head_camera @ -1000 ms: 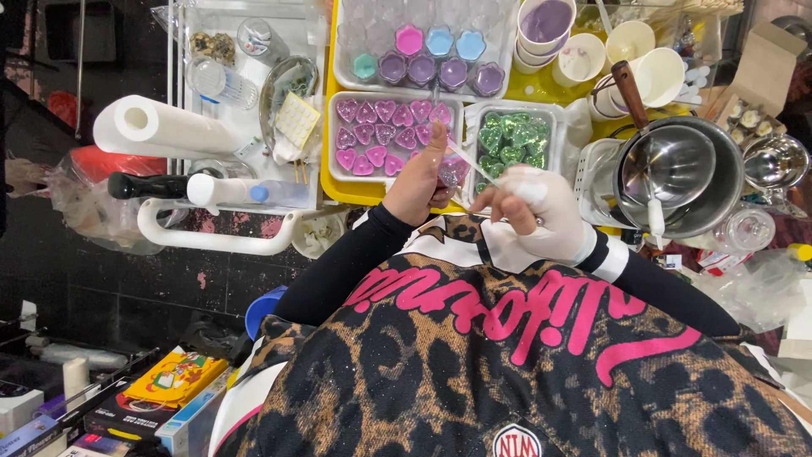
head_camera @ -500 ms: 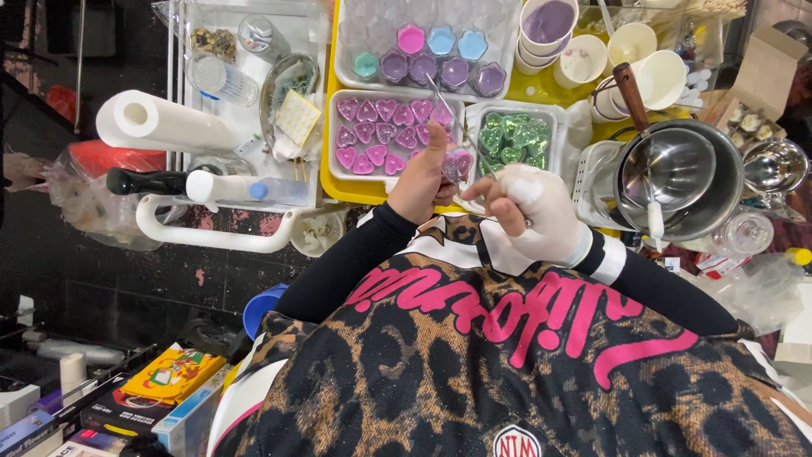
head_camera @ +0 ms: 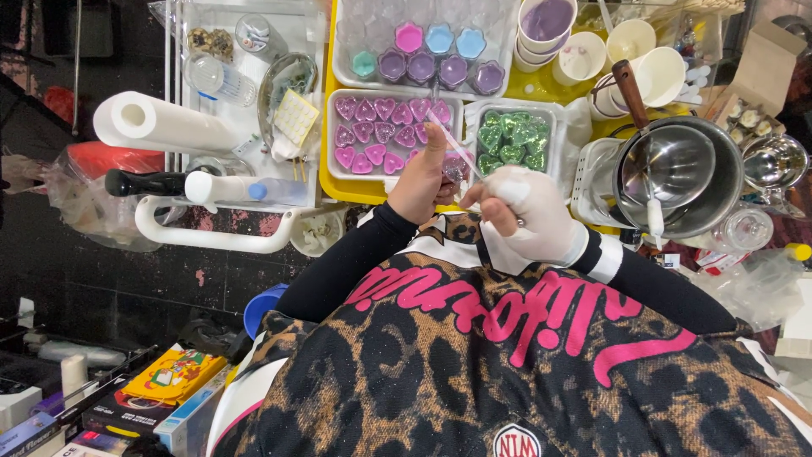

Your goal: Preparing and decorating heart-shaped candle wicks or molds using a small tool and glitter.

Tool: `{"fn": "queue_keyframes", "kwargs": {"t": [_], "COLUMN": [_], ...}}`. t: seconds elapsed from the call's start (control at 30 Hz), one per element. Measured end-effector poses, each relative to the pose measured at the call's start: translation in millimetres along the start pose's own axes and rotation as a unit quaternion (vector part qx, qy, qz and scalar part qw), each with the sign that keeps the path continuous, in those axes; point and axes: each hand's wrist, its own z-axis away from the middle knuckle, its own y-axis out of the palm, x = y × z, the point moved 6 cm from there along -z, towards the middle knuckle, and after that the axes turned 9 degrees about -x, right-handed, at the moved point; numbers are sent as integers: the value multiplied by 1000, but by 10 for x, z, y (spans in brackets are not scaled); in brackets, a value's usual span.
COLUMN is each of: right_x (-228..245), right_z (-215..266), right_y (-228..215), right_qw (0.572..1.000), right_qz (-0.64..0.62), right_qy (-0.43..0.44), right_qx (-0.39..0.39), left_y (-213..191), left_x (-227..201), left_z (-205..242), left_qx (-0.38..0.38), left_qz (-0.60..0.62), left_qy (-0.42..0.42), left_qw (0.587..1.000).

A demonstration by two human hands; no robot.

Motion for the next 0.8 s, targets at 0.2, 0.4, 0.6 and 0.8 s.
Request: {"fn": "queue_keyframes", "kwargs": {"t": [0.2, 0.4, 0.6, 0.8], "right_x": [-99, -87, 35, 80], "right_z": [75, 55, -123, -288], "right_y": [1, -114, -275, 82], "right_qw": [997, 997, 992, 998], "right_qz": [-56, -41, -14, -4], "right_qy": [38, 44, 14, -27], "right_qx": [-31, -50, -128, -54], "left_y": [32, 14, 127, 69], "left_x": [-15, 40, -120, -93], "left_z": [24, -10, 189, 214], "left_qx": [-14, 7, 17, 36], "left_qz": [0, 26, 54, 66], "left_qy": [-17, -32, -33, 3], "left_qw": [1000, 999, 998, 997]}}
